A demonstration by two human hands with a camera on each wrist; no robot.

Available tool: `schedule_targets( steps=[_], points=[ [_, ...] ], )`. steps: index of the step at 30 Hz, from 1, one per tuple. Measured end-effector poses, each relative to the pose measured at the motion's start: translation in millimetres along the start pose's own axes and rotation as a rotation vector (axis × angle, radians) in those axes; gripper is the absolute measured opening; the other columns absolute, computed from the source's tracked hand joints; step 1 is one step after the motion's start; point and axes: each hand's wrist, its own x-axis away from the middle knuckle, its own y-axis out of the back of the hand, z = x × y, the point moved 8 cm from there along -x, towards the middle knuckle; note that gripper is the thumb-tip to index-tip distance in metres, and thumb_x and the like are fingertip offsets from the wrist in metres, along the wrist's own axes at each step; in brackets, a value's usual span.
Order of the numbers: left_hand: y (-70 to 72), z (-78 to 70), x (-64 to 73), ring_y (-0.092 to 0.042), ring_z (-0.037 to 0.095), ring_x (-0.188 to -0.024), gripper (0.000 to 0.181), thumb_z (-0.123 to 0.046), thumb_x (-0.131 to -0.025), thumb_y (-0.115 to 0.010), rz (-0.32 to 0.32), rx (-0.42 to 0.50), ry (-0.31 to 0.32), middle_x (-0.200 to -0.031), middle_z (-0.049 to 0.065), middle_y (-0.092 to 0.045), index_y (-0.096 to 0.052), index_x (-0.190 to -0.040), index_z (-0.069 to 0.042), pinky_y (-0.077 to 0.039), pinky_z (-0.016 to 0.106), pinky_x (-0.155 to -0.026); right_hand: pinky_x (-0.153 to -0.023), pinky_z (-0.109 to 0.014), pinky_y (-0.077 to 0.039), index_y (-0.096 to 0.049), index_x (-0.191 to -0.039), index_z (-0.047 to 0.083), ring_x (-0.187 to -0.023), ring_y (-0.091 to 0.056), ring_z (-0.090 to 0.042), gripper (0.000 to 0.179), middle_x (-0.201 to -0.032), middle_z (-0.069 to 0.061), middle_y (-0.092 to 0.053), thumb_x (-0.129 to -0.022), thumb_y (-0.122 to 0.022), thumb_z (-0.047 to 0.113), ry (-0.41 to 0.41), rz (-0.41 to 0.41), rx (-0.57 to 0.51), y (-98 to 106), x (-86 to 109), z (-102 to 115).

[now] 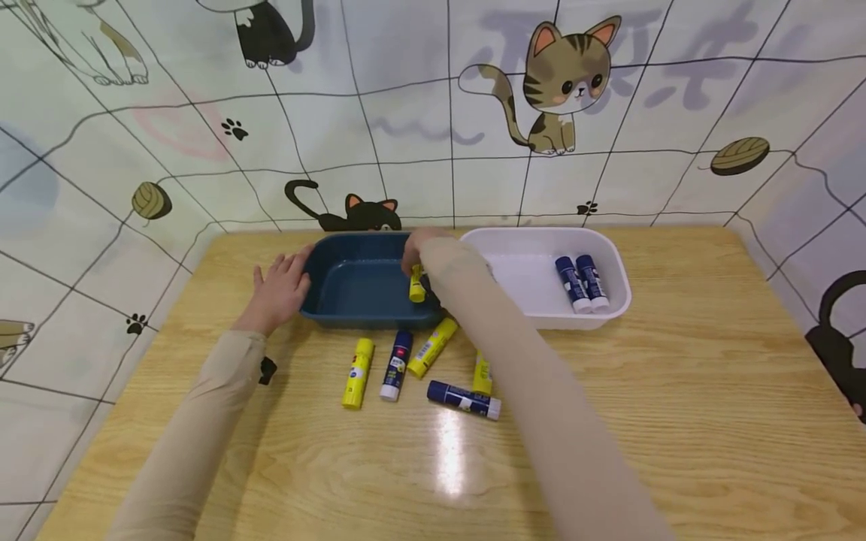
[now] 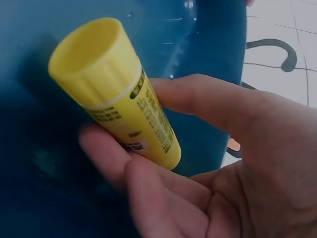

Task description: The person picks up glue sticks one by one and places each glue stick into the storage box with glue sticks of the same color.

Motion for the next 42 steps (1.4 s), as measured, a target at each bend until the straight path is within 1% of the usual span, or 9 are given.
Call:
schedule_targets(
  steps=[1,3,8,11,19,26,33,36,42],
  points=[
    [-0.3,0.2,0.0,-0.008,0.042,-0.143,0.054,-0.024,-0.104,-0.025,-0.001,0.002,-0.001,-0.152,0.023,-0.026,-0.012,-0.156,-0.020,0.007,0.069,-0.105,-0.059,-0.018,-0.046,-0.068,-0.108,0.001,-0.069,-0.062,-0.010,0.031,-0.088,-0.006,-0.070,-0.087,-0.068,0.024,-0.007,0.030,0.088,-0.1,-11.7,5.3],
    [-0.8,0.5,0.0,-0.009,0.042,-0.143,0.054,-0.024,-0.103,-0.025,-0.002,0.004,-0.001,-0.152,0.023,-0.026,-0.013,-0.156,-0.020,0.007,0.069,-0.105,-0.062,-0.021,-0.047,-0.069,-0.108,0.003,-0.072,-0.059,-0.012,0.030,-0.092,-0.005,-0.068,-0.087,-0.070,0.024,-0.033,0.052,0.117,-2.7,-16.0,5.9],
    [-0.9,0.0,-0.4,-0.010,0.043,-0.143,0.054,-0.025,-0.103,-0.025,-0.004,0.003,-0.005,-0.152,0.023,-0.027,-0.013,-0.156,-0.020,0.007,0.069,-0.105,-0.069,-0.024,-0.048,-0.067,-0.116,0.005,-0.080,-0.054,-0.014,0.031,-0.111,-0.007,-0.062,-0.090,-0.066,0.023,-0.015,0.079,0.190,-8.6,-13.7,8.0],
    [-0.8,-0.4,-0.2,-0.010,0.043,-0.143,0.054,-0.025,-0.104,-0.025,-0.004,0.000,-0.007,-0.152,0.023,-0.027,-0.013,-0.156,-0.021,0.007,0.069,-0.105,-0.069,-0.025,-0.046,-0.067,-0.116,0.005,-0.079,-0.052,-0.014,0.033,-0.111,-0.007,-0.062,-0.091,-0.064,0.026,0.004,0.049,0.231,-6.8,-12.0,9.2],
    [-0.6,-0.3,0.7,-0.008,0.043,-0.143,0.054,-0.024,-0.104,-0.025,0.003,-0.007,0.001,-0.152,0.023,-0.027,-0.011,-0.157,-0.020,0.008,0.069,-0.105,-0.058,-0.024,-0.049,-0.065,-0.113,0.001,-0.049,-0.059,-0.009,0.038,-0.096,-0.013,-0.072,-0.092,-0.061,0.033,0.041,-0.011,0.192,4.0,2.7,12.9],
    [0.0,-1.2,1.6,-0.008,0.043,-0.143,0.054,-0.024,-0.104,-0.025,0.004,-0.004,-0.002,-0.151,0.023,-0.028,-0.012,-0.156,-0.020,0.007,0.069,-0.105,-0.063,-0.028,-0.053,-0.062,-0.121,0.005,-0.054,-0.063,-0.011,0.042,-0.081,-0.008,-0.072,-0.091,-0.063,0.035,0.092,-0.055,0.185,12.7,21.7,19.6],
    [-1.7,-0.9,2.2,-0.008,0.043,-0.143,0.054,-0.025,-0.104,-0.025,0.010,-0.001,0.001,-0.152,0.022,-0.028,-0.012,-0.157,-0.021,0.008,0.069,-0.105,-0.056,-0.026,-0.049,-0.070,-0.102,0.004,-0.055,-0.060,-0.010,0.035,-0.087,-0.010,-0.072,-0.091,-0.064,0.037,0.169,-0.060,0.246,8.8,39.0,24.7],
    [-1.5,-1.8,2.8,-0.009,0.043,-0.143,0.054,-0.024,-0.104,-0.024,0.011,-0.003,0.002,-0.152,0.023,-0.027,-0.011,-0.157,-0.021,0.008,0.069,-0.105,-0.051,-0.025,-0.044,-0.072,-0.092,0.003,-0.052,-0.056,-0.010,0.035,-0.076,-0.008,-0.070,-0.091,-0.065,0.038,0.191,-0.076,0.276,7.7,45.3,25.2],
    [-0.5,-4.2,3.7,-0.009,0.044,-0.143,0.054,-0.024,-0.104,-0.024,0.018,-0.001,0.004,-0.152,0.023,-0.028,-0.011,-0.157,-0.020,0.008,0.069,-0.104,-0.048,-0.027,-0.034,-0.063,-0.073,0.009,-0.050,-0.044,-0.012,0.034,-0.055,0.001,-0.051,-0.091,-0.064,0.038,0.213,-0.089,0.314,6.7,56.8,22.8]
  ],
)
